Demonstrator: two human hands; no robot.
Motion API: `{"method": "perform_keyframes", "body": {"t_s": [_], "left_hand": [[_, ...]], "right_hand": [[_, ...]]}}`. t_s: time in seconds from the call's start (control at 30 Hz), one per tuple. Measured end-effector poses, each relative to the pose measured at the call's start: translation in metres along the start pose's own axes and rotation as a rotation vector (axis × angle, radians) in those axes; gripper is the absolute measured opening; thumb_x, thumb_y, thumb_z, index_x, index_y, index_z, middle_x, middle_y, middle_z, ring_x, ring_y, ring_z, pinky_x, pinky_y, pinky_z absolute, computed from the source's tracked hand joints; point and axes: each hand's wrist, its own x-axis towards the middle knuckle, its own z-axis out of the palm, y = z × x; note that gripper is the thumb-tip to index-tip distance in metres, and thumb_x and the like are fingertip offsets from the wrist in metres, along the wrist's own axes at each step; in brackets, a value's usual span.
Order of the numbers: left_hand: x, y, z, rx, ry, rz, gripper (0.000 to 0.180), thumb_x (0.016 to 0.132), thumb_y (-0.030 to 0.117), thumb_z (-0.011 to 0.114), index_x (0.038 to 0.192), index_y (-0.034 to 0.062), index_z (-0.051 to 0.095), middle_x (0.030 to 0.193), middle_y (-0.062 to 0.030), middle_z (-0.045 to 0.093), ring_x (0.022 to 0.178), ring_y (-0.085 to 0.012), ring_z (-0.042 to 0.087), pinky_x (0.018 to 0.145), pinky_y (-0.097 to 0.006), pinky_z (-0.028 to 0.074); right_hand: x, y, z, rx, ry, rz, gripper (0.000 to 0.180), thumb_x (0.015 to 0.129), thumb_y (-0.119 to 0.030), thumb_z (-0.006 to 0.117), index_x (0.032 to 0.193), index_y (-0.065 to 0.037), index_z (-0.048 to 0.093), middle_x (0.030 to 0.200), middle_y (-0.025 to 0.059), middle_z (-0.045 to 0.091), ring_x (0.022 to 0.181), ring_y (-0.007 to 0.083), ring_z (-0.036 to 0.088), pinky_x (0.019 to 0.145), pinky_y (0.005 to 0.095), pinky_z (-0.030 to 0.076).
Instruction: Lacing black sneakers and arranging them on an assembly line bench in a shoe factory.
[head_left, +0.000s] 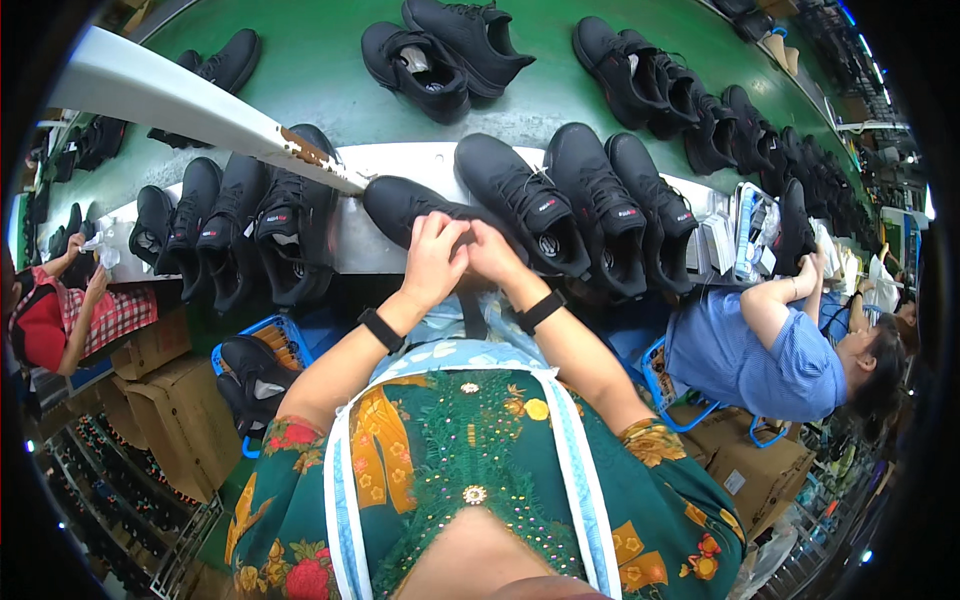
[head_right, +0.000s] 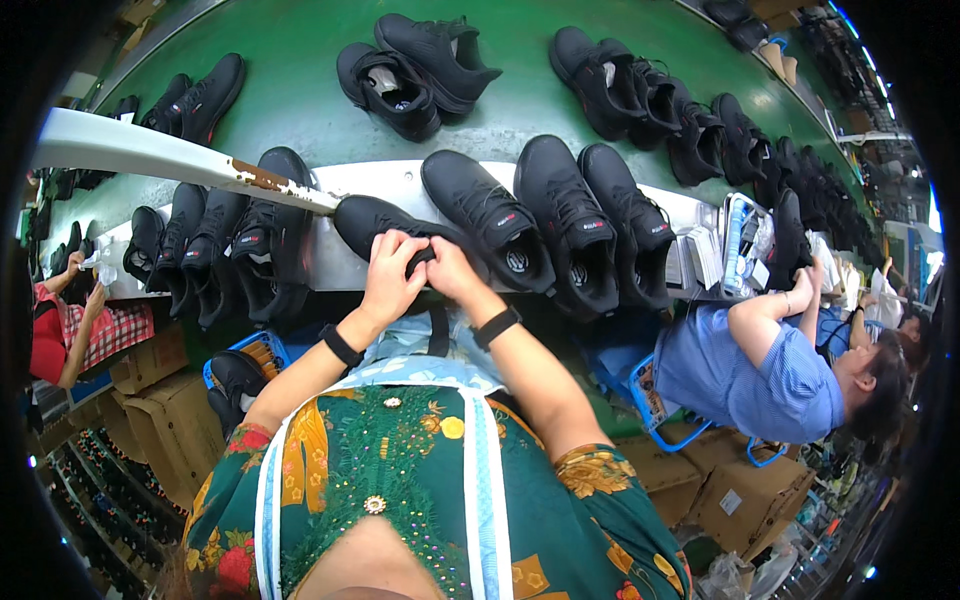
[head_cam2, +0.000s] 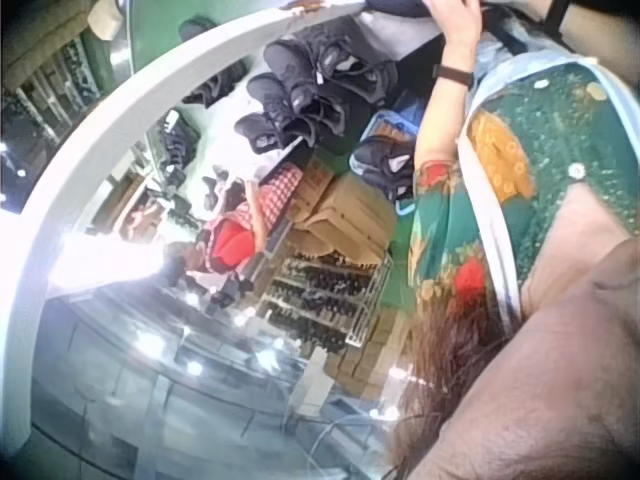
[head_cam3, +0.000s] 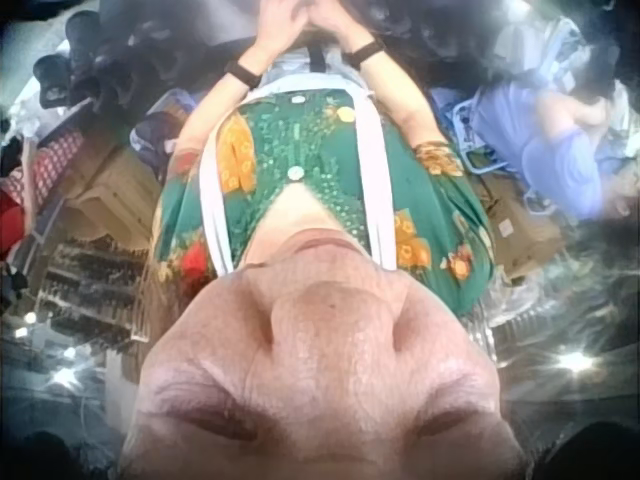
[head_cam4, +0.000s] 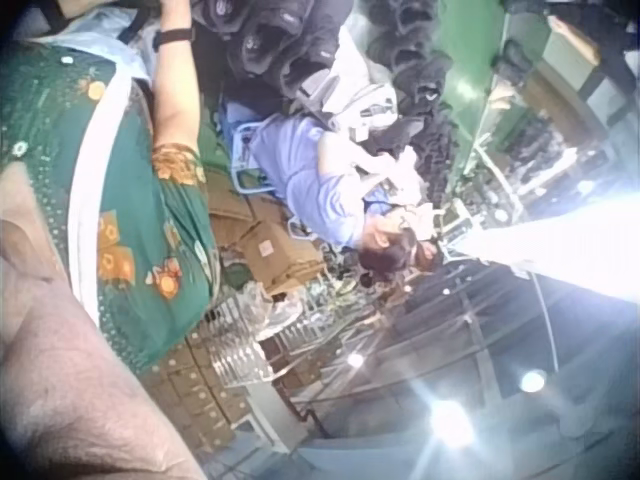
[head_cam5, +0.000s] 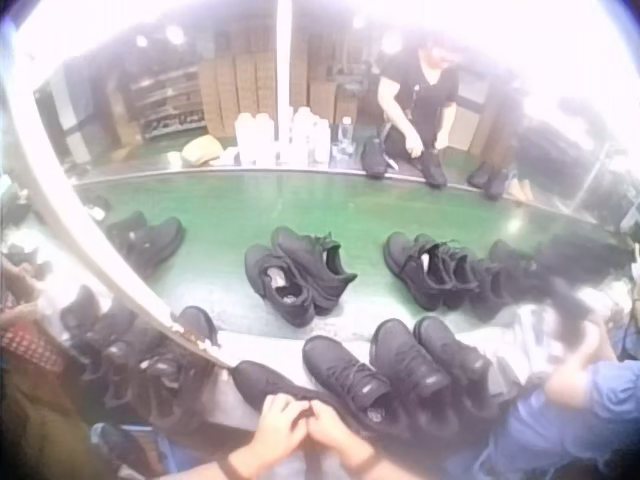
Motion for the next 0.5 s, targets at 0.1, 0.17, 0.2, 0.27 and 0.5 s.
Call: {"method": "perform_keyframes", "body": {"t_s": [0.1,0.17,0.2,0.27,0.5], "left_hand": [[0.002,-0.001,0.002,0.043,-0.009,0.013,0.029,0.066,0.001,0.060,0.094,0.0049,0.056,0.088,-0.0122,0.047,0.087,-0.0309,0.045,0.077,-0.040,0.042],[0.002,-0.001,0.002,0.035,-0.004,-0.025,0.029,0.066,0.002,0.060,0.094,0.0047,0.056,0.088,-0.0125,0.047,0.086,-0.0311,0.044,0.076,-0.040,0.042],[0.002,-0.001,0.002,0.048,0.029,-0.006,0.030,0.065,0.002,0.061,0.095,0.0046,0.056,0.088,-0.0125,0.046,0.086,-0.0309,0.045,0.076,-0.040,0.042],[0.002,-0.001,0.002,0.015,0.044,-0.007,0.031,0.065,0.003,0.062,0.095,0.0045,0.057,0.088,-0.0121,0.046,0.086,-0.0307,0.045,0.077,-0.039,0.042],[0.000,-0.003,0.000,-0.009,0.039,-0.006,0.031,0.065,0.003,0.062,0.096,0.0041,0.056,0.088,-0.0119,0.047,0.087,-0.0301,0.045,0.077,-0.038,0.042]], "right_hand": [[-0.002,0.000,0.000,-0.229,0.029,-0.044,0.022,0.077,-0.003,0.048,0.098,0.003,0.052,0.092,0.0240,0.059,0.087,0.0341,0.059,0.074,0.0379,0.046],[-0.019,-0.005,0.001,-0.159,0.124,-0.111,0.022,0.077,-0.002,0.048,0.097,0.003,0.053,0.099,0.0260,0.056,0.096,0.0410,0.053,0.079,0.0425,0.044],[-0.029,-0.008,-0.001,-0.145,0.143,-0.153,0.030,0.078,-0.001,0.047,0.107,0.004,0.051,0.105,0.0258,0.055,0.101,0.0388,0.053,0.085,0.0402,0.043],[-0.048,-0.014,-0.002,-0.187,0.240,-0.233,0.042,0.078,0.000,0.045,0.120,0.005,0.045,0.114,0.0241,0.052,0.109,0.0343,0.051,0.092,0.0363,0.042],[-0.048,-0.013,-0.017,0.611,0.071,0.454,0.048,0.082,-0.004,0.046,0.127,0.012,0.035,0.112,0.0184,0.054,0.098,0.0194,0.056,0.086,0.0276,0.045]]}}
